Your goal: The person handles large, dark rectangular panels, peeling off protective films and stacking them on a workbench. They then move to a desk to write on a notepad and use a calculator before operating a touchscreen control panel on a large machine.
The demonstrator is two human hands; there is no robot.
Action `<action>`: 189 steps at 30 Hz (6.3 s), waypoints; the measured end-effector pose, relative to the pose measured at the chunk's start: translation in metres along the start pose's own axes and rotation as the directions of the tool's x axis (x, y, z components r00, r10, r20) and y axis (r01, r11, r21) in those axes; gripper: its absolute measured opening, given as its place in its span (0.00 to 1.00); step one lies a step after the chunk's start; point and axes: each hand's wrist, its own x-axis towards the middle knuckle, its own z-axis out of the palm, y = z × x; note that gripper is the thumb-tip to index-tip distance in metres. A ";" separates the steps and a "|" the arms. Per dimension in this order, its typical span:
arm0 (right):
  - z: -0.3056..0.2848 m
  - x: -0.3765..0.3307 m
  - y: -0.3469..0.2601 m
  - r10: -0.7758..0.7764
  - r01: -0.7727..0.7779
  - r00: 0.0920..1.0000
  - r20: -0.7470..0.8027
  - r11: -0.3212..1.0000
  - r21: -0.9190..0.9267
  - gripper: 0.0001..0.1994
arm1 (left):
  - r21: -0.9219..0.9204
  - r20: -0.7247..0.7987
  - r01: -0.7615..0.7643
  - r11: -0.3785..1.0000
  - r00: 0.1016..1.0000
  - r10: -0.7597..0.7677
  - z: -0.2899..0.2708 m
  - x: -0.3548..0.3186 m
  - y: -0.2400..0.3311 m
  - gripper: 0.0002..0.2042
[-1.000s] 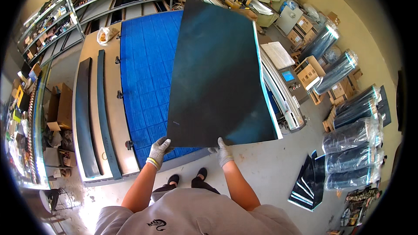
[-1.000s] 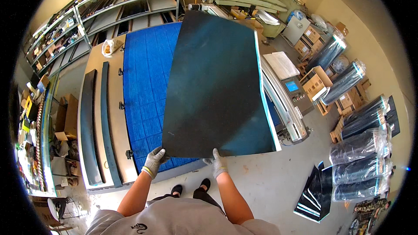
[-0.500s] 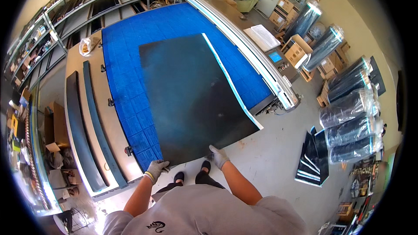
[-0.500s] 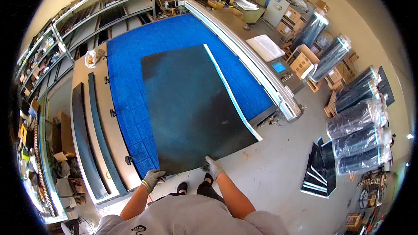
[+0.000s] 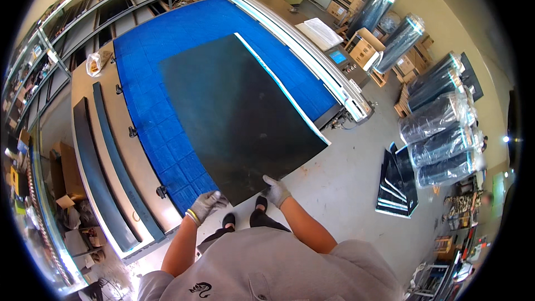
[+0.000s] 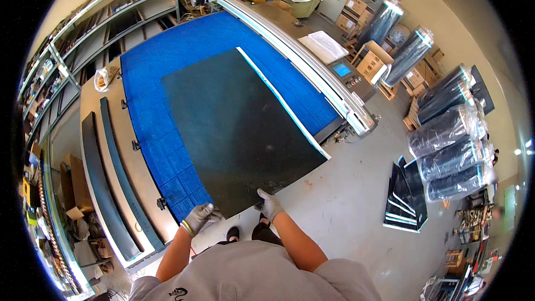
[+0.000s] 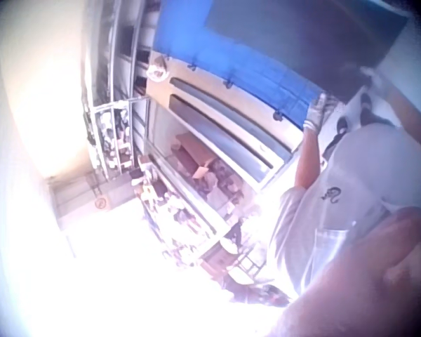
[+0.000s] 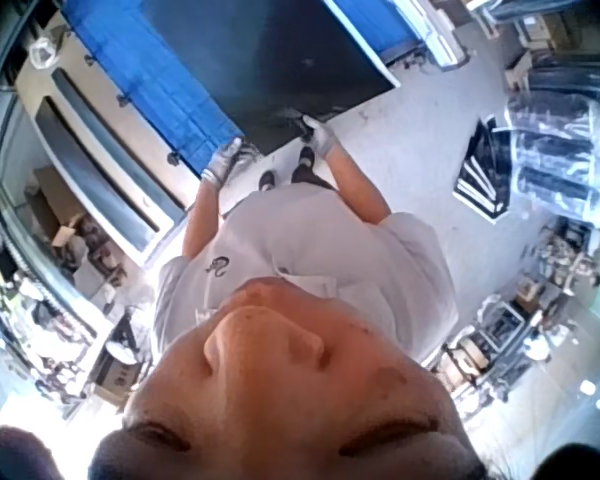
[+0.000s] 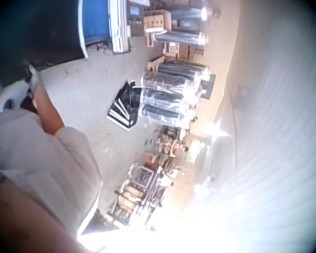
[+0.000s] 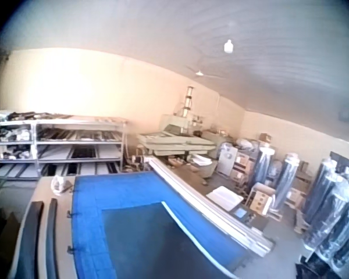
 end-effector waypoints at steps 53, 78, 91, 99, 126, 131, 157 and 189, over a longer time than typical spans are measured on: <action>-0.277 -0.273 -0.044 -0.621 0.308 0.722 -0.306 0.684 -0.661 0.16 | -0.083 -0.603 0.046 0.996 0.793 -0.086 0.011 0.030 -0.125 0.11; -0.334 -0.284 -0.034 -0.583 0.174 0.666 -0.466 0.728 -0.663 0.14 | -0.556 -0.318 -0.218 0.802 0.947 0.038 0.010 -0.015 -0.066 0.24; -0.338 -0.296 -0.018 -0.595 0.097 0.623 -0.508 0.704 -0.704 0.15 | 0.217 -0.590 -0.028 0.976 0.793 0.154 -0.063 0.044 -0.057 0.18; -0.336 -0.332 0.019 -0.632 0.105 0.378 -0.677 0.756 -0.647 0.11 | 0.378 -0.492 -0.166 0.911 0.798 0.349 -0.004 -0.009 -0.094 0.19; -0.621 -0.598 0.208 -0.280 0.294 0.027 -0.960 0.920 -0.260 0.17 | 0.948 0.124 -0.189 0.257 0.961 0.249 0.423 0.091 -0.177 0.20; -0.675 -0.635 0.203 -0.265 -0.025 -0.058 -0.963 0.964 -0.264 0.17 | 0.879 0.229 -0.312 0.361 0.940 0.254 0.553 0.099 -0.187 0.20; -0.988 -0.713 -0.148 -0.140 0.255 -0.357 -0.924 0.937 -0.240 0.14 | 0.578 0.434 -0.228 0.784 0.899 -0.058 1.085 0.551 -0.309 0.09; -1.699 -0.258 -0.719 0.200 0.600 0.392 -0.898 0.684 0.414 0.09 | 0.930 -0.329 0.363 0.050 0.887 -0.324 1.333 0.767 -0.361 0.22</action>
